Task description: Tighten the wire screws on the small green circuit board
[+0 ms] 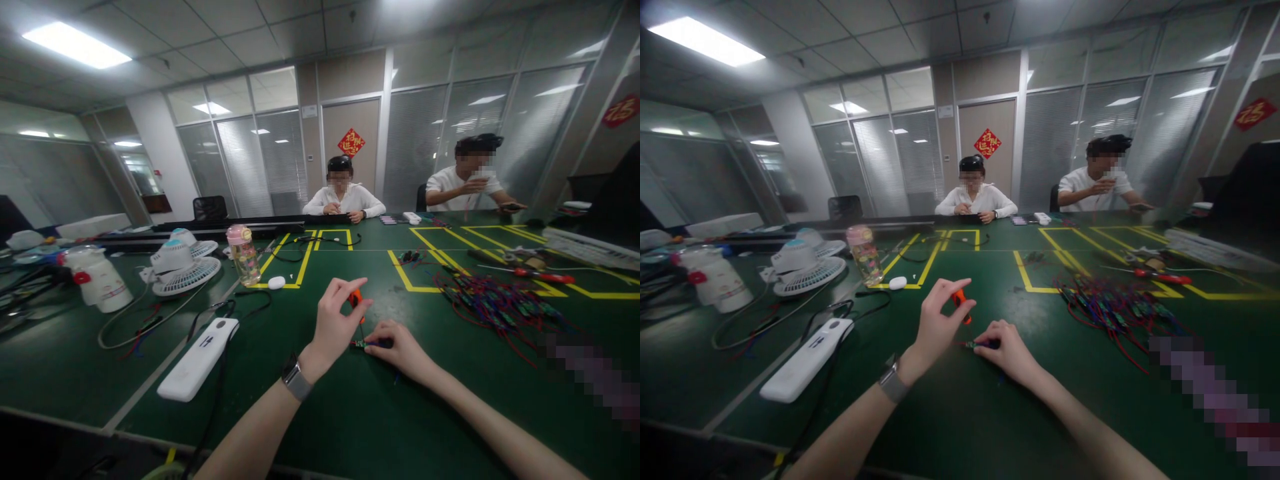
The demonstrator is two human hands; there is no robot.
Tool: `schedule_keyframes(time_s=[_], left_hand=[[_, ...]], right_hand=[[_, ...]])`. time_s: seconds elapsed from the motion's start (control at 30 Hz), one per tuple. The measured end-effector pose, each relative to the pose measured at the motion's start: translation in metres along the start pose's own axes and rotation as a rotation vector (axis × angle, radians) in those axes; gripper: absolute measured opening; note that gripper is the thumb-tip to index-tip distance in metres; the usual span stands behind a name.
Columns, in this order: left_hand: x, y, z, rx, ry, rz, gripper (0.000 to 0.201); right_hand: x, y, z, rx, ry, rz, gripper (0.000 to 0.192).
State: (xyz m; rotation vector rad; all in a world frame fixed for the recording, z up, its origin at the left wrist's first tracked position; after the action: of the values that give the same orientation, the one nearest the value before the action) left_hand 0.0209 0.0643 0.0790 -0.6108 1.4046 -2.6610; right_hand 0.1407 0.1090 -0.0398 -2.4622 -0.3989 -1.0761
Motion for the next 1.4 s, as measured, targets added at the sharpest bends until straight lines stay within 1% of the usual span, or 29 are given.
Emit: schedule_keyframes(time_s=[0.1, 0.17, 0.3, 0.33, 0.4, 0.47, 0.5, 0.57, 0.67, 0.73, 0.8, 0.87, 0.97, 1.03, 1.13, 1.23, 1.3, 1.4], left_hand=[[-0.006, -0.001, 0.000, 0.017, 0.075, -0.074, 0.039], [-0.008, -0.001, -0.001, 0.044, 0.113, -0.098, 0.041], [0.002, -0.004, -0.002, 0.050, 0.003, -0.013, 0.029], [0.003, -0.005, -0.002, 0.046, -0.011, -0.007, 0.028], [0.001, -0.006, -0.005, 0.053, 0.019, -0.037, 0.034], [-0.004, -0.006, -0.009, 0.070, 0.116, -0.094, 0.042], [-0.005, -0.006, -0.011, 0.072, 0.159, -0.095, 0.044], [-0.003, -0.006, -0.011, 0.046, 0.120, -0.065, 0.042], [0.001, -0.004, -0.003, -0.026, 0.015, -0.007, 0.036], [-0.001, -0.002, 0.001, -0.046, 0.020, -0.019, 0.034], [-0.007, -0.001, 0.003, -0.032, 0.079, -0.060, 0.035], [-0.009, -0.001, 0.004, -0.019, 0.108, -0.075, 0.038], [-0.003, -0.003, 0.006, -0.025, 0.033, -0.024, 0.032], [0.000, -0.004, 0.004, -0.019, -0.002, -0.014, 0.030], [-0.003, -0.004, 0.000, 0.006, 0.047, -0.062, 0.035], [-0.008, -0.003, -0.001, -0.002, 0.114, -0.101, 0.039], [-0.007, -0.004, 0.001, -0.025, 0.099, -0.087, 0.039], [0.000, -0.004, 0.006, -0.057, 0.013, -0.023, 0.031]], right_hand=[[0.000, 0.000, -0.001, 0.005, 0.005, -0.001, 0.014], [0.000, -0.001, -0.001, 0.006, 0.008, -0.001, 0.014], [0.001, 0.000, -0.002, 0.008, 0.020, 0.006, 0.014], [0.001, 0.000, -0.002, 0.010, 0.021, 0.008, 0.014], [0.001, 0.001, -0.002, 0.011, 0.018, 0.010, 0.014], [0.001, 0.000, -0.002, 0.015, 0.017, 0.012, 0.014], [0.000, 0.000, -0.001, 0.018, 0.018, 0.013, 0.014], [0.000, 0.000, -0.001, 0.021, 0.025, 0.012, 0.014], [-0.001, 0.000, 0.000, 0.023, 0.039, 0.010, 0.014], [-0.001, 0.000, -0.001, 0.025, 0.040, 0.006, 0.015], [-0.001, 0.000, -0.001, 0.025, 0.034, 0.004, 0.017], [0.000, 0.000, -0.002, 0.022, 0.030, 0.008, 0.018], [0.000, -0.001, -0.002, 0.017, 0.031, 0.010, 0.015], [-0.001, -0.001, -0.002, 0.013, 0.035, 0.008, 0.015], [-0.001, 0.000, -0.003, 0.021, 0.045, 0.009, 0.014], [0.000, 0.001, -0.004, 0.032, 0.047, 0.017, 0.016], [0.001, 0.001, -0.003, 0.032, 0.045, 0.021, 0.016], [0.000, 0.001, -0.003, 0.038, 0.049, 0.017, 0.014]])
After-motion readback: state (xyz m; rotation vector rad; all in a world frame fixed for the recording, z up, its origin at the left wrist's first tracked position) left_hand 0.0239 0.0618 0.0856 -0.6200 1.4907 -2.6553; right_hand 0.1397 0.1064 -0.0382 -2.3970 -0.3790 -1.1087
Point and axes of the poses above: each hand's wrist, its own y-axis away from the middle knuckle, its own x-axis out of the back of the hand, z = x × y, the point moved 10 cm from there along -y, towards the middle knuckle, and after that the axes turned 5 degrees about y, right-handed, at the moved point
